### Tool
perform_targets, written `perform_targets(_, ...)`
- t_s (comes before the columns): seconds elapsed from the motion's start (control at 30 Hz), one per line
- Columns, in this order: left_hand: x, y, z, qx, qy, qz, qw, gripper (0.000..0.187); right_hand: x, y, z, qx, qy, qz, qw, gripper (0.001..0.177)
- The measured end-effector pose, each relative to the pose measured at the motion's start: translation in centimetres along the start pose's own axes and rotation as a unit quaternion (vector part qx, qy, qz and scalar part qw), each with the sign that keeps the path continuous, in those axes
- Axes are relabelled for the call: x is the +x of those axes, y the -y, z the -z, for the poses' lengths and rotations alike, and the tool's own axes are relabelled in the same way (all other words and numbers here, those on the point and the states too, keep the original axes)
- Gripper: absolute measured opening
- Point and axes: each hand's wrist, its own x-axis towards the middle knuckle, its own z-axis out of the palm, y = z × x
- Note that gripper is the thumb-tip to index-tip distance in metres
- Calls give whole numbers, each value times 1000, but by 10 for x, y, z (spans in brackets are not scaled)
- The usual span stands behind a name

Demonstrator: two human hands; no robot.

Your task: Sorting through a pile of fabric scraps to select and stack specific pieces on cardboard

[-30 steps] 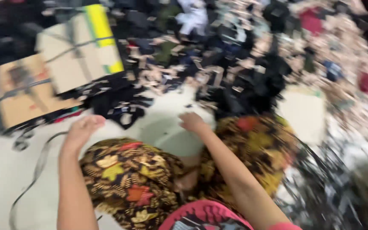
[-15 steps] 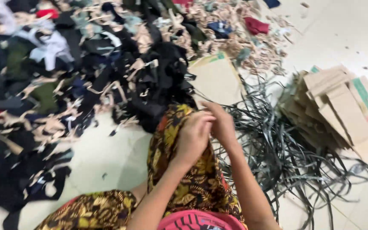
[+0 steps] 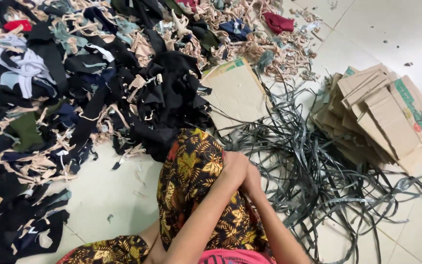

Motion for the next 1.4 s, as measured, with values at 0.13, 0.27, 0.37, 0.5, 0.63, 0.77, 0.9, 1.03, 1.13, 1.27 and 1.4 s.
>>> perform_targets(0.13,-10,16,33,-222,-123,-43,966,22,-6,31,74,137,-10,-54,989,42)
perform_targets(0.27,-46,34,100,-668,-74,-71,737,32,-34,72,160,259,-66,-10,964,17)
perform_targets(0.37,-56,44,111,-856,-53,-63,510,28,-53,108,188,419,-71,42,904,16)
perform_targets(0.5,-64,46,113,-916,-39,-78,392,35,-86,164,203,583,-79,81,805,20)
perform_targets(0.63,-95,58,158,-946,39,-89,309,37,-118,195,192,647,-40,17,761,20)
perform_targets(0.77,-86,72,170,-943,59,-110,308,41,-139,215,157,636,-17,25,771,20)
perform_targets(0.9,-57,111,156,-925,-21,-112,362,41,-159,227,121,578,65,51,812,23)
perform_targets(1.03,-70,174,142,-886,-97,-78,448,43,-163,236,109,514,111,106,844,23)
perform_targets(1.13,-152,210,169,-820,-137,-73,551,26,-145,261,142,391,217,178,876,24)
perform_targets(1.27,-273,232,187,-699,-150,-9,699,28,-72,255,184,656,200,107,720,39)
perform_targets(1.4,-359,240,160,-618,-191,100,756,31,15,213,198,816,136,-66,557,54)
